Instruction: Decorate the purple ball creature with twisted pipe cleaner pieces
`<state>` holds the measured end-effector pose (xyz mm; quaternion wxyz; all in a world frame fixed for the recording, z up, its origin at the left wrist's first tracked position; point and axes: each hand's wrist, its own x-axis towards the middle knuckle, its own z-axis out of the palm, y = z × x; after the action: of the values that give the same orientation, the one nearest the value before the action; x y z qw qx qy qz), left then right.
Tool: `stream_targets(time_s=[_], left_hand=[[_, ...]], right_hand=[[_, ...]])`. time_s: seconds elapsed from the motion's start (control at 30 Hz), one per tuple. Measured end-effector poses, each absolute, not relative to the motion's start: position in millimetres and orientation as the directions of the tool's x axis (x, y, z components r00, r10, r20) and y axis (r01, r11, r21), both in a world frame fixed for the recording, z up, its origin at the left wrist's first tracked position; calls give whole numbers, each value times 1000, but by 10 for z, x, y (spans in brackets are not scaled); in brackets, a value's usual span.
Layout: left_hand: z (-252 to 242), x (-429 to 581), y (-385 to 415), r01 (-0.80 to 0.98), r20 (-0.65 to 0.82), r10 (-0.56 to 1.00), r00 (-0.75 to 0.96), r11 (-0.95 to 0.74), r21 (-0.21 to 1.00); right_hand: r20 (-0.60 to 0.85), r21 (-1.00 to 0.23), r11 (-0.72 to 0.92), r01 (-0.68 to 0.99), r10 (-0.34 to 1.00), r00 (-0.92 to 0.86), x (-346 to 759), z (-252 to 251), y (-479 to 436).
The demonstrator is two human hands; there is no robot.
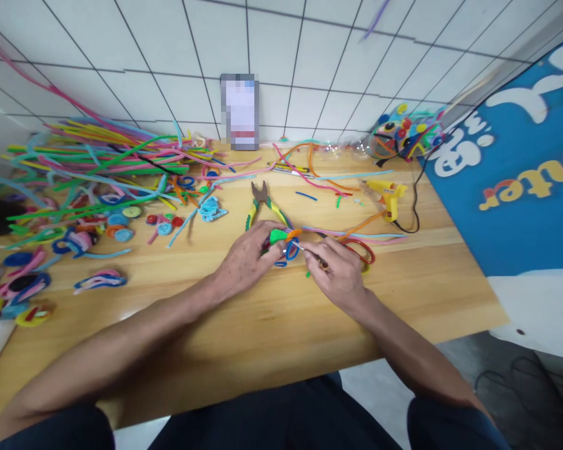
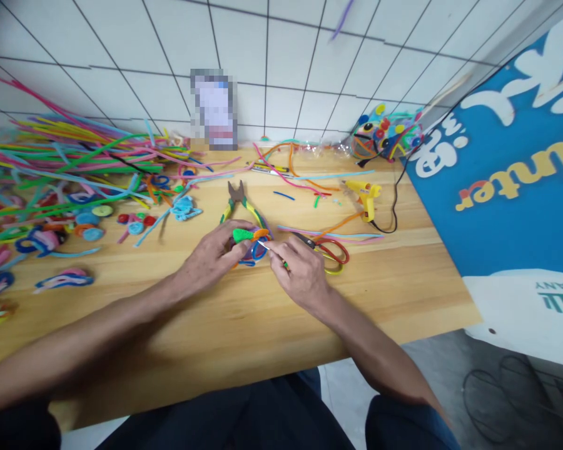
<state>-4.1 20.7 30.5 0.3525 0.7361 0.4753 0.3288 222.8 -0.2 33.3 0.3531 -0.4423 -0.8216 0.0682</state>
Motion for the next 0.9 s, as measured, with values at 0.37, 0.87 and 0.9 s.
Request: stream_targets(time_s=[0.37, 0.87, 0.9], left_hand=[[328, -44, 208, 474, 147, 927, 345, -307, 825], [305, -43, 203, 471, 199, 915, 352, -357, 807], [302, -42, 204, 468, 200, 914, 352, -357, 808]], right_hand=[[519, -430, 612, 663, 769, -374, 2205, 291, 33], [563, -379, 647, 662, 729, -390, 2195, 284, 40], [563, -376, 647, 664, 728, -391, 2196, 280, 39]])
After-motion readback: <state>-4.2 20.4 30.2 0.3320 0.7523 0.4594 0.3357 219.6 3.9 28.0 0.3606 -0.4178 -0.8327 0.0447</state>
